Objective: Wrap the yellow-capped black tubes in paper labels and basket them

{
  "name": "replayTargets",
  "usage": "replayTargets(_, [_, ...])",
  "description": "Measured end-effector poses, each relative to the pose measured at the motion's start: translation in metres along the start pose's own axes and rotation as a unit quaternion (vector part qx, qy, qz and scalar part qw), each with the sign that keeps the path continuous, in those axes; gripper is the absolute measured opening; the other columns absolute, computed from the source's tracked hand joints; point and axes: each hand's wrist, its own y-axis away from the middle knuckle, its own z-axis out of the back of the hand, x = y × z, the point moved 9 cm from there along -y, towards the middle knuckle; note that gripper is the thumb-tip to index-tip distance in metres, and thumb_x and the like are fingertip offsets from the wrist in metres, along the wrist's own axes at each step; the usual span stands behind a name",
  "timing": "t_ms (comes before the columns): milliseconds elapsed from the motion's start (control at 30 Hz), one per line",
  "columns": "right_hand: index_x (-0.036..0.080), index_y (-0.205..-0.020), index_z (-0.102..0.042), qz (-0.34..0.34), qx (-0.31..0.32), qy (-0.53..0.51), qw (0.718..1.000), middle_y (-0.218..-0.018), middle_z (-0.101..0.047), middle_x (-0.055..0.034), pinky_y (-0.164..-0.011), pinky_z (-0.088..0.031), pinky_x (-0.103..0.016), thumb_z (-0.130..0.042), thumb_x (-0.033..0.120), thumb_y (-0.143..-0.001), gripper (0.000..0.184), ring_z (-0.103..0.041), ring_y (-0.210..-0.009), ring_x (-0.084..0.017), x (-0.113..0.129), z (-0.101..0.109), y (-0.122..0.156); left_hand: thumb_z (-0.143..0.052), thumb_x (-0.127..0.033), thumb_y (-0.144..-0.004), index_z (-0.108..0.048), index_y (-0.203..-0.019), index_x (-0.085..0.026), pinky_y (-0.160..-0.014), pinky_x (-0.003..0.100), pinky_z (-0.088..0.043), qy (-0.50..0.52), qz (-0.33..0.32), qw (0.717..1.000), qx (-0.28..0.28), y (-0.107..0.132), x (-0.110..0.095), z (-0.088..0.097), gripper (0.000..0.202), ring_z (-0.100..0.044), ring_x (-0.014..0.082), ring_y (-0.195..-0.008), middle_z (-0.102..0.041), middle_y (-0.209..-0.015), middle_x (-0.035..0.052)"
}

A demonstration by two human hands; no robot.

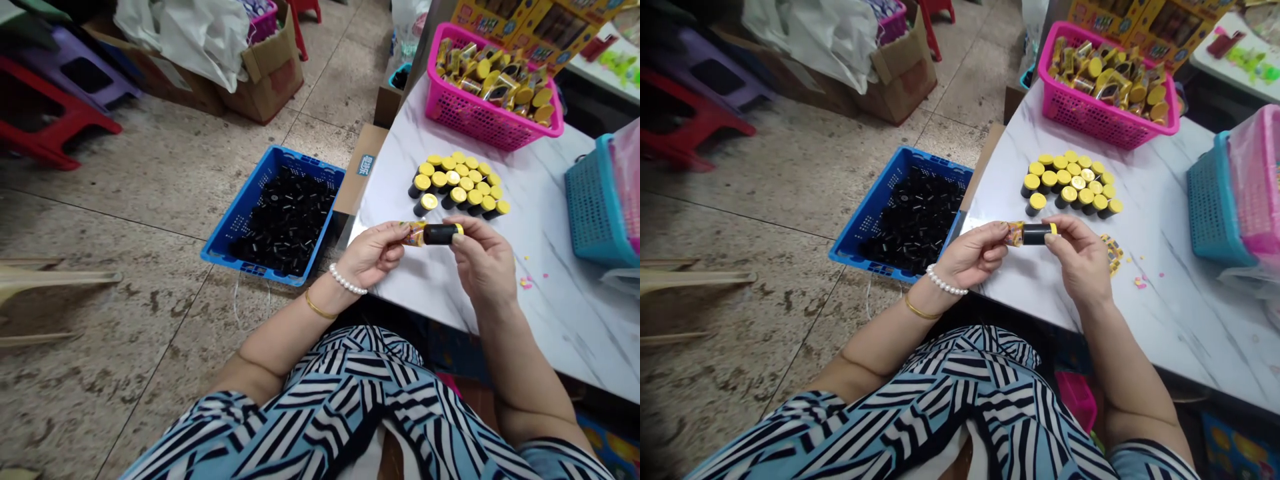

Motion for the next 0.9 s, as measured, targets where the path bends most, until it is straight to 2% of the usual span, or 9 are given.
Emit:
replayTargets(200, [0.025,-0.109,-0.076,-0.027,-0.004,-0.017,0.999,-0.115,-0.079,-0.0058,-0.104,-0.061,-0.047,-0.082,0.037,-0.086,0.026,-0.076,-0.107,-0.023,-0.004,-0.004,0.002,-0.085,-0.021,-0.079,-0.071,-0.090,-0.010,-0.039,0.014,-0.012,-0.003,-0.022,1.000,-0.010,-0.002,-0.001,0.003,0.021,-0.036,-0.0021,-0.045,-0.063,-0.076,-0.0012])
replayTargets(333, [0.025,-0.104,-0.069,-0.030,-0.031,-0.003,0.999,-0.110,-0.081,-0.0062,-0.097,-0.065,-0.045,-0.082,0.038,-0.087,0.025,-0.078,-0.104,-0.023,0.000,-0.008,0.007,-0.086,-0.022,-0.077,-0.071,-0.089,-0.010,-0.040,0.016,-0.012,0.000,-0.029,0.999,-0.017,-0.006,0.001,0.003,0.022,-0.033,-0.0015,-0.045,-0.063,-0.074,-0.0015])
replayTargets(433, [0.025,-0.103,-0.065,-0.003,-0.019,0.033,0.999,-0.110,-0.081,-0.0063,-0.091,-0.066,-0.039,-0.082,0.036,-0.087,0.026,-0.079,-0.099,-0.022,0.011,-0.016,0.012,-0.087,-0.025,-0.075,-0.073,-0.086,-0.010,-0.040,0.017,-0.015,-0.011,-0.045,0.999,-0.019,-0.007,0.002,0.003,0.024,-0.035,-0.0009,-0.046,-0.066,-0.076,0.0000])
replayTargets(533, [0.026,-0.108,-0.066,0.049,0.014,0.070,0.996,-0.111,-0.079,-0.0059,-0.093,-0.066,-0.039,-0.083,0.034,-0.087,0.028,-0.078,-0.098,-0.021,0.021,-0.021,0.015,-0.089,-0.033,-0.075,-0.077,-0.088,-0.010,-0.041,0.017,-0.019,-0.059,-0.088,0.994,-0.032,-0.004,-0.001,0.007,0.030,-0.040,0.0010,-0.048,-0.064,-0.071,0.0002])
replayTargets(633, [0.026,-0.113,-0.072,0.097,0.003,0.083,0.992,-0.110,-0.076,-0.0045,-0.094,-0.066,-0.039,-0.086,0.030,-0.084,0.033,-0.076,-0.099,-0.020,0.028,-0.012,0.013,-0.089,-0.042,-0.078,-0.081,-0.098,-0.012,-0.044,0.016,-0.026,-0.135,-0.171,0.973,-0.076,0.006,-0.017,0.018,0.037,-0.044,0.0036,-0.053,-0.058,-0.065,-0.0016])
replayTargets(700, [0.028,-0.115,-0.074,0.127,-0.004,0.066,0.990,-0.111,-0.074,-0.0032,-0.095,-0.066,-0.037,-0.089,0.027,-0.081,0.037,-0.075,-0.101,-0.020,0.031,-0.004,0.009,-0.092,-0.040,-0.075,-0.080,-0.110,-0.016,-0.053,0.016,-0.040,-0.177,-0.256,0.945,-0.100,0.016,-0.036,0.021,0.044,-0.054,0.0057,-0.064,-0.067,-0.081,0.0018])
replayTargets(767, [0.030,-0.117,-0.075,0.147,0.019,0.055,0.987,-0.113,-0.073,-0.0031,-0.096,-0.066,-0.038,-0.090,0.027,-0.079,0.040,-0.074,-0.105,-0.021,0.034,-0.004,0.005,-0.095,-0.036,-0.072,-0.076,-0.122,-0.021,-0.067,0.019,-0.053,-0.214,-0.290,0.931,-0.061,0.018,-0.047,0.012,0.056,-0.065,0.0104,-0.082,-0.073,-0.108,0.0065])
replayTargets(800, [0.031,-0.117,-0.076,0.153,0.039,0.065,0.985,-0.114,-0.072,-0.0034,-0.095,-0.066,-0.039,-0.090,0.028,-0.079,0.040,-0.073,-0.108,-0.022,0.035,-0.006,0.004,-0.095,-0.036,-0.071,-0.075,-0.123,-0.021,-0.071,0.022,-0.056,-0.233,-0.275,0.933,-0.019,0.015,-0.045,0.004,0.058,-0.067,0.0132,-0.088,-0.073,-0.115,0.0081])
replayTargets(900, [0.033,-0.119,-0.078,0.177,0.096,0.151,0.968,-0.116,-0.070,-0.0046,-0.090,-0.066,-0.040,-0.090,0.032,-0.080,0.041,-0.071,-0.105,-0.022,0.034,-0.017,0.002,-0.092,-0.038,-0.076,-0.077,-0.114,-0.016,-0.073,0.027,-0.058,-0.271,-0.207,0.937,0.071,0.006,-0.031,-0.017,0.046,-0.069,0.0137,-0.080,-0.075,-0.105,0.0086])
